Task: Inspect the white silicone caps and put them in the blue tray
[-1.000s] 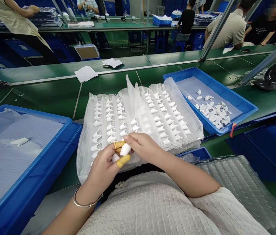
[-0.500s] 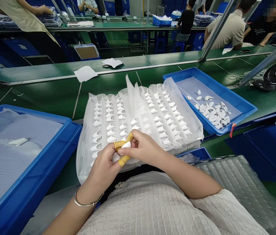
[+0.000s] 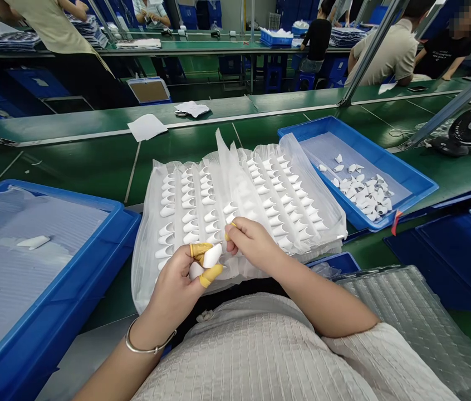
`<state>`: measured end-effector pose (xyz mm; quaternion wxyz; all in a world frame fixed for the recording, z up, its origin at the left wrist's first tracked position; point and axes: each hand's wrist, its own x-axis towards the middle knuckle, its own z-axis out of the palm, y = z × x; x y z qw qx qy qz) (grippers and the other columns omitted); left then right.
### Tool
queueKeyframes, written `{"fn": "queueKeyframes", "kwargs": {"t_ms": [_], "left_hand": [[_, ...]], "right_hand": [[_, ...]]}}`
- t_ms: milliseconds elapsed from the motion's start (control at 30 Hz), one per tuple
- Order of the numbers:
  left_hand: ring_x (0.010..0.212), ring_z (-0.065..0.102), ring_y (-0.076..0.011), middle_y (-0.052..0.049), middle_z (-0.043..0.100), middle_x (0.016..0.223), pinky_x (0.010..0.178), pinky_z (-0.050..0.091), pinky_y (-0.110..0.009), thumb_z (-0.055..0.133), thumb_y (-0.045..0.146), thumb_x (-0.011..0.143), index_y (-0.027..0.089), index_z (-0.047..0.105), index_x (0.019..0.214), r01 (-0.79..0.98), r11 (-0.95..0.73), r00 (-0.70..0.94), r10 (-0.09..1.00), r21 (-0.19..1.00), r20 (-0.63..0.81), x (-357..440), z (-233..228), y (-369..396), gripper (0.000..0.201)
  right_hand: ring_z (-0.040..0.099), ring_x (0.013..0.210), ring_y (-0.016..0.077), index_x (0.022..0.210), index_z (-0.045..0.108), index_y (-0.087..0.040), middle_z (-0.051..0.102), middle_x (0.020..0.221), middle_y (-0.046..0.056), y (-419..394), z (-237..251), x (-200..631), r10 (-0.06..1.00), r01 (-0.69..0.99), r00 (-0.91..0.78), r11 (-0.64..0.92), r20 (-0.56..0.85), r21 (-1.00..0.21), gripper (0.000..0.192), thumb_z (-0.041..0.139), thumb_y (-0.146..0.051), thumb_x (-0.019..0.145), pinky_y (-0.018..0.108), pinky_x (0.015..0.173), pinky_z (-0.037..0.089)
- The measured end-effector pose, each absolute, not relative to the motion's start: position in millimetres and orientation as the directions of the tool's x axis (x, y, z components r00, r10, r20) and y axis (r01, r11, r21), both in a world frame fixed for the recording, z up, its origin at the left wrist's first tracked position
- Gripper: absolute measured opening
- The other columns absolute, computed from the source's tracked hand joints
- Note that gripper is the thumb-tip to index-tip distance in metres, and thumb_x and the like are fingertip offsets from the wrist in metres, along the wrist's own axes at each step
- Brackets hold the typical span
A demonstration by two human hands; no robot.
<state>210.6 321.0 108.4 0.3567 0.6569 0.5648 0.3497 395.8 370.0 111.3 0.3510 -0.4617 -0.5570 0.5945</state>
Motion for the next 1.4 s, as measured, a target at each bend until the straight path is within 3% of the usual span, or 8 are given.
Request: {"fn": "queueKeyframes", "kwargs": {"t_ms": [267,400,700,833,967,1167,1267,1400], "left_hand": [[0.087,0.062,-0.0208,-0.003,0.066,0.094,0.079,0.048,-0.034,0.069,0.033,0.083,0.023,0.062,0.104,0.494,-0.134,0.155,0.986,0.859,0.065,209,104,322,0.024],[0.090,0.061,-0.0196,-0.003,0.065,0.098,0.082,0.048,-0.033,0.072,0.031,0.082,0.023,0.059,0.114,0.353,-0.076,0.111,0.993,0.933,0.039,208,98,323,0.036],[0.081,0.059,-0.0163,-0.002,0.065,0.089,0.074,0.047,-0.029,0.070,0.036,0.084,0.020,0.059,0.103,0.081,0.044,0.156,0.986,0.996,-0.056,207,104,326,0.027],[0.082,0.061,-0.0178,-0.003,0.067,0.092,0.076,0.047,-0.030,0.068,0.039,0.086,0.020,0.062,0.101,0.183,0.006,0.139,0.990,0.983,-0.032,207,105,327,0.025],[0.082,0.063,-0.0204,-0.003,0.069,0.089,0.073,0.046,-0.032,0.069,0.041,0.084,0.022,0.064,0.097,0.404,-0.079,0.072,0.996,0.911,0.054,207,106,324,0.024],[0.064,0.059,-0.0190,-0.001,0.063,0.073,0.059,0.043,-0.030,0.062,0.041,0.088,0.021,0.061,0.085,0.618,-0.222,0.126,0.975,0.754,0.184,210,108,320,0.020],[0.065,0.061,-0.0182,-0.001,0.066,0.075,0.059,0.044,-0.029,0.061,0.041,0.090,0.021,0.060,0.085,0.607,-0.264,0.165,0.965,0.750,0.206,210,109,319,0.020],[0.071,0.064,-0.0182,-0.002,0.069,0.082,0.062,0.048,-0.029,0.062,0.041,0.090,0.021,0.061,0.089,0.573,-0.284,0.162,0.959,0.769,0.233,208,107,319,0.020]], "right_hand": [[0.054,0.078,0.0153,0.085,0.063,-0.017,0.057,0.082,0.000,372,118,403,0.813,0.119,-0.579,0.005,-0.065,-0.993,0.032,0.066,-0.049,0.087,0.028,0.071,0.043],[0.056,0.083,0.0164,0.090,0.066,-0.018,0.058,0.088,0.002,373,118,405,0.823,0.042,-0.568,0.014,-0.013,-0.999,0.027,0.072,-0.044,0.084,0.030,0.076,0.046],[0.058,0.091,0.0179,0.115,0.068,-0.024,0.062,0.102,0.005,371,115,414,0.814,0.083,-0.570,0.197,0.115,-0.977,0.028,0.069,-0.035,0.089,0.032,0.080,0.050],[0.058,0.094,0.0180,0.117,0.066,-0.024,0.062,0.105,0.005,371,111,414,0.807,0.072,-0.575,0.214,0.135,-0.974,0.030,0.067,-0.034,0.089,0.032,0.080,0.049],[0.058,0.099,0.0202,0.122,0.059,-0.023,0.061,0.111,0.006,367,111,410,0.843,0.106,-0.532,0.158,0.079,-0.982,0.041,0.071,-0.039,0.086,0.033,0.082,0.047],[0.050,0.070,0.0150,0.078,0.055,-0.019,0.053,0.075,-0.001,357,121,393,0.894,0.374,-0.447,0.213,0.026,-0.903,0.034,0.061,-0.049,0.091,0.028,0.061,0.036],[0.047,0.063,0.0137,0.070,0.051,-0.019,0.049,0.065,-0.002,359,121,391,0.893,0.264,-0.449,0.094,-0.036,-0.960,0.044,0.042,-0.049,0.101,0.028,0.060,0.036],[0.053,0.062,0.0138,0.081,0.061,-0.016,0.057,0.066,0.000,368,112,396,0.888,0.113,-0.434,-0.110,-0.149,-0.987,0.048,0.040,-0.055,0.100,0.027,0.059,0.039]]}}
